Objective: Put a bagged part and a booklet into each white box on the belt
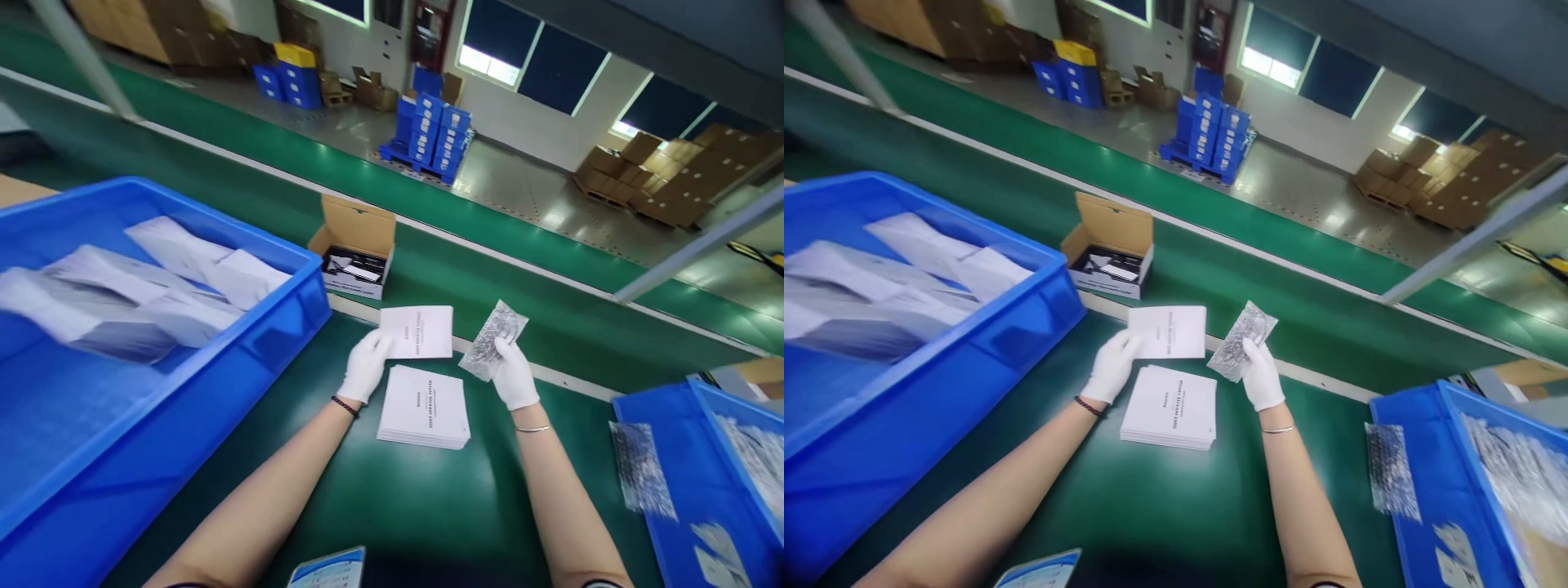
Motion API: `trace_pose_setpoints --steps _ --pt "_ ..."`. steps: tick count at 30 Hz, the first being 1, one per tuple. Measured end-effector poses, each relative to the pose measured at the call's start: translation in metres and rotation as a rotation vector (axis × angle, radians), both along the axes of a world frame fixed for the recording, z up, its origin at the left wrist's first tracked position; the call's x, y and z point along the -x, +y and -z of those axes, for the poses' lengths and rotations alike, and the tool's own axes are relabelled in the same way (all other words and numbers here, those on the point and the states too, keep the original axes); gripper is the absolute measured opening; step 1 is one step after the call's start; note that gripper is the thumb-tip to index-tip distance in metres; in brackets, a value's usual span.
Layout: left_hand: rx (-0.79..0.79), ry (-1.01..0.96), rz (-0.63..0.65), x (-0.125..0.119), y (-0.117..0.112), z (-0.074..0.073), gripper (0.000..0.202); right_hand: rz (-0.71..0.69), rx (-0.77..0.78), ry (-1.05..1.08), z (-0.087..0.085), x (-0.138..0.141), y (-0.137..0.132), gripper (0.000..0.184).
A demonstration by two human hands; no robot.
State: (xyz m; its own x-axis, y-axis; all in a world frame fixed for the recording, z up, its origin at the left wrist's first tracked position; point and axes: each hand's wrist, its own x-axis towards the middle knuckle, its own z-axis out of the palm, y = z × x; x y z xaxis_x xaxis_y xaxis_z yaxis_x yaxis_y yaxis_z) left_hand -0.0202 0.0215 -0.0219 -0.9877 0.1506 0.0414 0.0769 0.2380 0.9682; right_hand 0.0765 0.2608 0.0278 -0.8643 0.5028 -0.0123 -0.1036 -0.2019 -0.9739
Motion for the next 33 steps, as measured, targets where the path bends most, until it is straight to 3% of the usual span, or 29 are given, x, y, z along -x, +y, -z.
trace_pose_setpoints --steps 3,6,8,10,14,18,23,25,30,33 --pt "0.012 0.008 0.068 0.000 0.001 -0.001 0.027 -0.176 -0.612 -0.038 -0.054 0.042 -0.027 0.053" --pt "-0.012 0.006 0.094 0.000 0.001 0.000 0.030 -0.217 -1.242 -0.098 -0.098 0.098 -0.065 0.044" --pt "-0.035 0.001 0.097 0.000 0.000 0.001 0.031 -0.280 -1.571 -0.107 -0.111 0.140 -0.090 0.038" --pt "-0.055 -0.005 0.095 0.001 0.000 0.003 0.031 -0.369 -1.777 -0.179 -0.111 0.182 -0.110 0.036" --pt "-0.064 -0.006 0.110 0.005 0.000 0.005 0.031 -0.497 -1.795 -0.416 -0.088 0.247 -0.130 0.034" --pt "-0.068 0.003 0.140 0.006 0.001 0.007 0.031 -0.554 -1.737 -0.472 -0.057 0.267 -0.125 0.035" --pt "-0.059 -0.003 0.147 0.005 0.002 0.009 0.030 -0.457 -1.752 -0.479 -0.031 0.255 -0.108 0.041" --pt "-0.024 0.006 0.143 0.005 0.002 0.010 0.030 -0.492 -1.740 -0.444 -0.028 0.251 -0.103 0.043" --pt "-0.075 0.000 0.119 0.007 0.001 0.012 0.033 -0.645 -1.683 -0.427 -0.039 0.233 -0.095 0.038" --pt "-0.215 -0.006 0.066 0.010 -0.002 0.010 0.043 -0.626 -1.693 -0.251 -0.050 0.193 -0.095 0.037"
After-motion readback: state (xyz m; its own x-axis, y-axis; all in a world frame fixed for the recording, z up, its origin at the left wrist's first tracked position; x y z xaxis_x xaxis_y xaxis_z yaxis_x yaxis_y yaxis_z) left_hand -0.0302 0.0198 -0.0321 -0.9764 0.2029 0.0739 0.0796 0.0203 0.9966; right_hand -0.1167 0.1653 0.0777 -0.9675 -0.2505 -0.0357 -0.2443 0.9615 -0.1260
